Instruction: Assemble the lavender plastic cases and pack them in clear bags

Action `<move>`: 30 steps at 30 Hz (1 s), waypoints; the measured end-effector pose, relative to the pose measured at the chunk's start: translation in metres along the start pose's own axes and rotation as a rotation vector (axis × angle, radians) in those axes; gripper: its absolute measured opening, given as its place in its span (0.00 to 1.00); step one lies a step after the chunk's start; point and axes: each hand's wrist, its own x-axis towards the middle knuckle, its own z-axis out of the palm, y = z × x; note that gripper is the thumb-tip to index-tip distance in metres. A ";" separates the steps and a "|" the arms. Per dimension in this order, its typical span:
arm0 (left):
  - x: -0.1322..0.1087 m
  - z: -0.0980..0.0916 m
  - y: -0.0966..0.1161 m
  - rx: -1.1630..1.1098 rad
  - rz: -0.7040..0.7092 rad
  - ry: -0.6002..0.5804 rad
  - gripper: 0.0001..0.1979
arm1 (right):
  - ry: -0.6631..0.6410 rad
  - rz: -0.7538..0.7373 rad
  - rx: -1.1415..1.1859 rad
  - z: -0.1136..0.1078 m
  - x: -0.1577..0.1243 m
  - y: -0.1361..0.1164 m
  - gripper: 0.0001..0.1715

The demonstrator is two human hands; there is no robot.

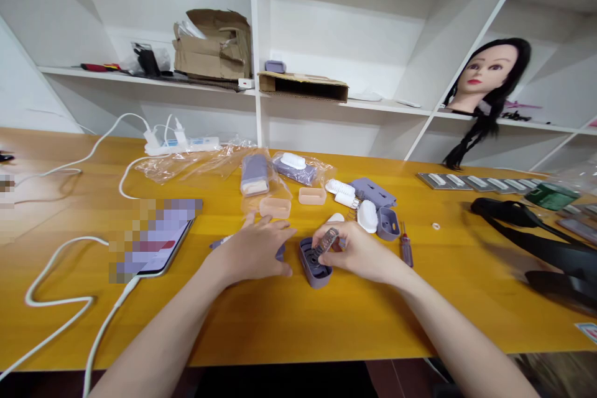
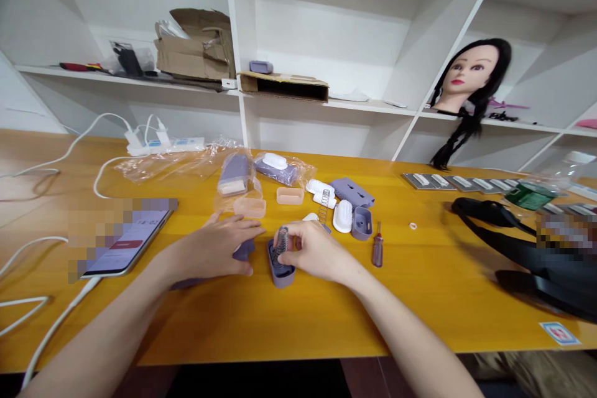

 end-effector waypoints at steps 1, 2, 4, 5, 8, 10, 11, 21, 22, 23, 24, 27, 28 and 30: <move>0.000 0.000 0.000 0.000 -0.002 0.000 0.28 | 0.004 0.006 -0.012 -0.001 -0.001 -0.001 0.08; 0.000 0.001 0.000 0.001 -0.003 0.001 0.28 | 0.008 0.011 -0.030 -0.002 -0.001 -0.002 0.08; 0.000 0.001 0.000 0.000 0.002 0.002 0.28 | 0.014 0.020 -0.084 -0.005 -0.003 -0.003 0.10; 0.000 0.001 -0.001 -0.001 0.005 0.003 0.29 | 0.019 0.023 -0.111 -0.007 -0.004 -0.003 0.12; 0.000 0.001 -0.002 -0.003 0.012 0.008 0.30 | 0.019 0.046 -0.187 -0.010 -0.007 -0.001 0.20; -0.001 0.000 -0.003 -0.003 0.006 0.010 0.29 | 0.008 0.092 -0.252 -0.009 -0.009 0.001 0.23; -0.001 0.000 -0.003 -0.003 0.003 0.014 0.29 | -0.004 0.123 -0.287 -0.008 -0.010 0.002 0.22; 0.008 0.012 0.021 -0.076 0.122 0.139 0.21 | -0.059 0.119 -0.305 -0.009 -0.010 0.005 0.04; 0.010 0.013 0.025 -0.077 0.130 0.168 0.18 | -0.061 0.115 -0.311 -0.009 -0.010 0.005 0.04; 0.011 0.014 0.028 -0.076 0.137 0.192 0.15 | -0.066 0.117 -0.318 -0.009 -0.010 0.005 0.04; 0.012 0.015 0.031 -0.076 0.146 0.207 0.14 | -0.066 0.120 -0.322 -0.009 -0.011 0.005 0.04; 0.015 0.017 0.037 -0.091 0.173 0.222 0.12 | -0.039 0.124 -0.319 -0.005 -0.009 0.005 0.06; 0.016 0.018 0.038 -0.095 0.178 0.221 0.11 | -0.028 0.116 -0.317 -0.004 -0.008 0.006 0.07; 0.018 0.020 0.040 -0.097 0.180 0.221 0.10 | -0.020 0.090 -0.311 -0.001 -0.006 0.007 0.08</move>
